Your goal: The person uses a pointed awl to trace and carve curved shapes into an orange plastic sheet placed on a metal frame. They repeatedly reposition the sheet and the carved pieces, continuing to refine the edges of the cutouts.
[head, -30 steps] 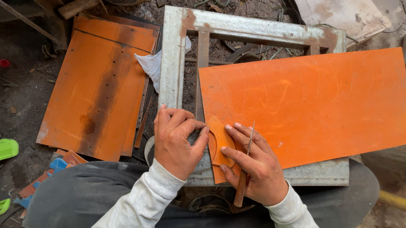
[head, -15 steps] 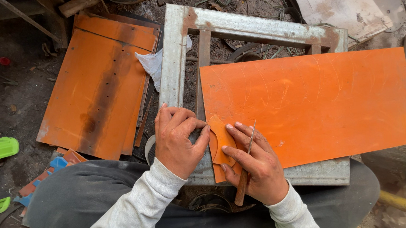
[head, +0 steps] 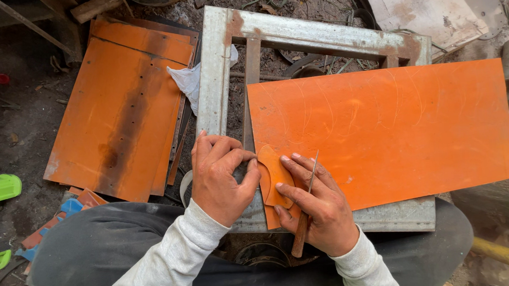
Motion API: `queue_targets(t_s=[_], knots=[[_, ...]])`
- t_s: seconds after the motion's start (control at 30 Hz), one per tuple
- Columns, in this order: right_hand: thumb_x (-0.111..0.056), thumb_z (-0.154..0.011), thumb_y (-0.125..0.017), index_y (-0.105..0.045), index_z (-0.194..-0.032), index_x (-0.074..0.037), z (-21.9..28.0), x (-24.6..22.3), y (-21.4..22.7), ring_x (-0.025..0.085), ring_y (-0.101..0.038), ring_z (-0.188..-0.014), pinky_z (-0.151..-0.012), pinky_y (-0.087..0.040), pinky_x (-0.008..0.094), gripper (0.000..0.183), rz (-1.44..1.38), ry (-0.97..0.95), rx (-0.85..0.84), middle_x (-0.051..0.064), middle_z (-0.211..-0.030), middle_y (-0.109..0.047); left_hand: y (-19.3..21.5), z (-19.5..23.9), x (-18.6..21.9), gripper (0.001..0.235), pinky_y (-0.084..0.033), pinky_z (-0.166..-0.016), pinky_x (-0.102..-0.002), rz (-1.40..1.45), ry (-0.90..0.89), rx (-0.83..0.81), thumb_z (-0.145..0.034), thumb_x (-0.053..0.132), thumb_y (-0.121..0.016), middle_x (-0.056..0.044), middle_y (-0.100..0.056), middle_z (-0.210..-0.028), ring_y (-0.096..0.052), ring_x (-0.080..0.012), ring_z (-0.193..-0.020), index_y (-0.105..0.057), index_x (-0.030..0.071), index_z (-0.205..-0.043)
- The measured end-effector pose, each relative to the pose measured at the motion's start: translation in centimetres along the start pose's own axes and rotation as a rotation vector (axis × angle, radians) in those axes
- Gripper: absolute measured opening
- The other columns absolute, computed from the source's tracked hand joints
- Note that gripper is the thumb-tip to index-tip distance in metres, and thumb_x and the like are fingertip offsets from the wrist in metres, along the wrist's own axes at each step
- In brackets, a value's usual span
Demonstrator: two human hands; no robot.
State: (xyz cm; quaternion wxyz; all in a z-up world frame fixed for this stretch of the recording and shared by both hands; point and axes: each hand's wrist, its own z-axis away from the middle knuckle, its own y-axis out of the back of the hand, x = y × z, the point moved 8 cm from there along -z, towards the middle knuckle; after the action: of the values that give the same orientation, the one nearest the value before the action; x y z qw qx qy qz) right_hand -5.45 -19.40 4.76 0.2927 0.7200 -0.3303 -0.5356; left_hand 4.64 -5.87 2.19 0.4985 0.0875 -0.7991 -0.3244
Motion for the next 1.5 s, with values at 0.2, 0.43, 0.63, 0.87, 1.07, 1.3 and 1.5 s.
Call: queue_targets(t_s=[0.2, 0.43, 0.63, 0.87, 1.07, 1.3, 1.5], knots=[[-0.016, -0.075, -0.084, -0.074, -0.107, -0.004, -0.1, 0.0, 0.0, 0.042, -0.055, -0.135, -0.110, -0.047, 0.050, 0.036, -0.007, 0.004, 0.004, 0.021, -0.136, -0.064, 0.2, -0.1, 0.1, 0.007, -0.034, -0.115, -0.061, 0.015, 0.006, -0.005, -0.077, 0.009, -0.076, -0.005, -0.066, -0.090, -0.060, -0.0283, -0.102, -0.077, 0.006, -0.084], [-0.018, -0.078, -0.083, -0.073, -0.106, -0.004, -0.1, -0.1, 0.6, 0.041, -0.056, -0.135, -0.111, -0.047, 0.050, 0.032, -0.025, 0.000, 0.014, 0.021, -0.138, -0.063, 0.3, -0.6, 0.6, 0.009, -0.036, -0.111, -0.059, -0.035, -0.011, -0.002, -0.075, 0.013, -0.080, -0.005, -0.066, -0.089, -0.060, -0.0291, -0.100, -0.075, 0.007, -0.081], [-0.020, -0.082, -0.081, -0.076, -0.110, -0.007, 0.2, 0.2, 0.3, 0.039, -0.054, -0.139, -0.113, -0.047, 0.049, 0.031, -0.015, -0.037, -0.012, 0.018, -0.142, -0.062, 0.0, -1.0, 0.7, 0.010, -0.035, -0.114, -0.059, -0.053, 0.016, -0.034, -0.074, 0.014, -0.081, -0.002, -0.065, -0.084, -0.059, -0.0282, -0.096, -0.072, 0.008, -0.075], [-0.020, -0.082, -0.082, -0.076, -0.109, -0.007, 0.4, 0.2, 0.3, 0.039, -0.054, -0.139, -0.113, -0.046, 0.051, 0.031, -0.011, -0.041, -0.010, 0.019, -0.143, -0.062, -0.4, -1.0, 0.4, 0.010, -0.034, -0.114, -0.060, -0.062, 0.031, -0.072, -0.074, 0.013, -0.080, -0.002, -0.065, -0.081, -0.060, -0.0277, -0.094, -0.072, 0.008, -0.073], [-0.020, -0.081, -0.082, -0.076, -0.107, -0.007, 0.3, 0.2, 0.2, 0.039, -0.054, -0.139, -0.113, -0.046, 0.051, 0.030, 0.001, -0.037, -0.004, 0.019, -0.142, -0.062, -0.5, -1.0, 0.4, 0.009, -0.033, -0.114, -0.060, -0.064, 0.030, -0.074, -0.074, 0.013, -0.080, -0.002, -0.065, -0.081, -0.060, -0.0277, -0.093, -0.072, 0.008, -0.073], [-0.020, -0.079, -0.082, -0.076, -0.105, -0.007, 0.3, 0.1, 0.2, 0.039, -0.054, -0.138, -0.113, -0.046, 0.051, 0.029, 0.018, -0.031, -0.001, 0.018, -0.142, -0.062, -0.4, -1.0, 0.4, 0.008, -0.034, -0.113, -0.059, -0.049, 0.014, -0.078, -0.077, 0.012, -0.077, -0.003, -0.065, -0.082, -0.059, -0.0275, -0.092, -0.071, 0.008, -0.074], [-0.019, -0.079, -0.082, -0.076, -0.104, -0.007, 0.4, 0.1, 0.2, 0.038, -0.054, -0.138, -0.113, -0.047, 0.051, 0.029, 0.019, -0.034, 0.001, 0.017, -0.142, -0.062, 0.4, -1.0, 0.1, 0.007, -0.037, -0.113, -0.057, 0.022, 0.011, -0.073, -0.084, 0.007, -0.071, -0.005, -0.069, -0.094, -0.063, -0.0281, -0.096, -0.073, 0.007, -0.091]])
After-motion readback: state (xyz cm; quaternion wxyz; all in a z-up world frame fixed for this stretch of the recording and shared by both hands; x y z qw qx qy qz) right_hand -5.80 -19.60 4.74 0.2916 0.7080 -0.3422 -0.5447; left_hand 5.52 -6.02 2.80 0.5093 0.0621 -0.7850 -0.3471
